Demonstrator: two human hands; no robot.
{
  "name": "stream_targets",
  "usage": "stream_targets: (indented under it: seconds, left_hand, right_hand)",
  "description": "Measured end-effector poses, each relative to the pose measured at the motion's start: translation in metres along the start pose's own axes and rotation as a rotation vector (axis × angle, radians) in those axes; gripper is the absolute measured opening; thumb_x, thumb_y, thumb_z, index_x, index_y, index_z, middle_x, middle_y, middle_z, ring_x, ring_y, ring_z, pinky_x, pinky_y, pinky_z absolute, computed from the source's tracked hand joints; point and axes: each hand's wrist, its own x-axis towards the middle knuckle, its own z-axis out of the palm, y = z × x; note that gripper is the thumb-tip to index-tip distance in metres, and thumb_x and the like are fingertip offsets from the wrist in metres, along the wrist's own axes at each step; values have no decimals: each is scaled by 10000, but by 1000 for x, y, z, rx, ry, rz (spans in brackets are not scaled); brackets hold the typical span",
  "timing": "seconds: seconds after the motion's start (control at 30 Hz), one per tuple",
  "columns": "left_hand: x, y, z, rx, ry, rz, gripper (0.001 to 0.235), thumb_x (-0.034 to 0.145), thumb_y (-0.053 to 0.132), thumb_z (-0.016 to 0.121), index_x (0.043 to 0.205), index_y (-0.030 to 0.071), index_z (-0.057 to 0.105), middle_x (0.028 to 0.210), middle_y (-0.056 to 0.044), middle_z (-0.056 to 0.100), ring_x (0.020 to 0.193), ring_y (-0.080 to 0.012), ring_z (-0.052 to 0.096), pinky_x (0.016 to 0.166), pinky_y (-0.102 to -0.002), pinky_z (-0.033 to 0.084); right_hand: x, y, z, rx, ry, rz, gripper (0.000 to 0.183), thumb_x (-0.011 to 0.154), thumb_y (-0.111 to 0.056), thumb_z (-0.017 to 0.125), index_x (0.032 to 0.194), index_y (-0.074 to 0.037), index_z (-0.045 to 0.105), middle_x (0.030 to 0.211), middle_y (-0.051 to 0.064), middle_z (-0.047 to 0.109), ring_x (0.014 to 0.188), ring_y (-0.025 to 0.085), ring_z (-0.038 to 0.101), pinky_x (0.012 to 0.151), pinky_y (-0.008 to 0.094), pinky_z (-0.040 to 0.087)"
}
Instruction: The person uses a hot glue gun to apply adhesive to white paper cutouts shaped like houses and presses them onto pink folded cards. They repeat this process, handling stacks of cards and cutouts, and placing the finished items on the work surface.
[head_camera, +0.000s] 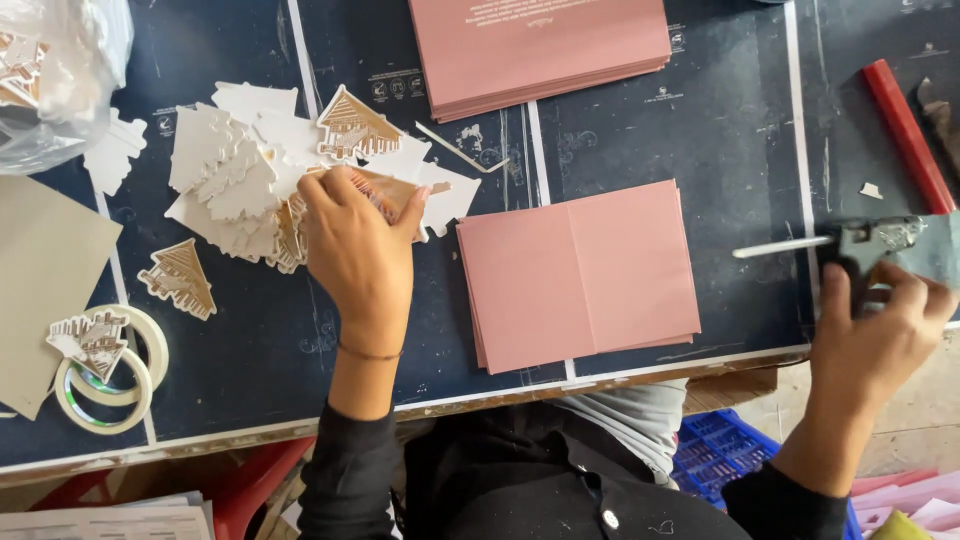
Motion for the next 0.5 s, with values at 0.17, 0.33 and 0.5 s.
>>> stream_targets:
  seconds: [0.17,0.33,0.5]
  left_hand:
    - [-14,-8,-35,-232,63,62,156,971,290,880,1021,168,797,953,-81,674,849,-288,677,674,-449,565]
    - [-36,-35,-57,-138,254,110,137,984,-53,786,1023,71,831,853,-45,751,684,-190,665,564,-352,506]
    - [-50,-41,-93,-429,295,41,196,972,-178,810,1121,-50,812,953,-150,798,810,-238,765,735,-351,617]
  right_hand:
    - [-5,-37,-30,505,-33,465,239,1380,-158,477,1443,-63,687,1075,38,711,937,118,684,880,291,533]
    - [0,-74,-59,1065,-52,644,425,945,-323,497,1350,-225,581,1404,-9,606,1063,68,590,933,211,454]
    - [-7,-125,-56,1224,-76,560,448,1013,-478,689,1254,-106,624,1158,60,656,771,97,549,625,206,387]
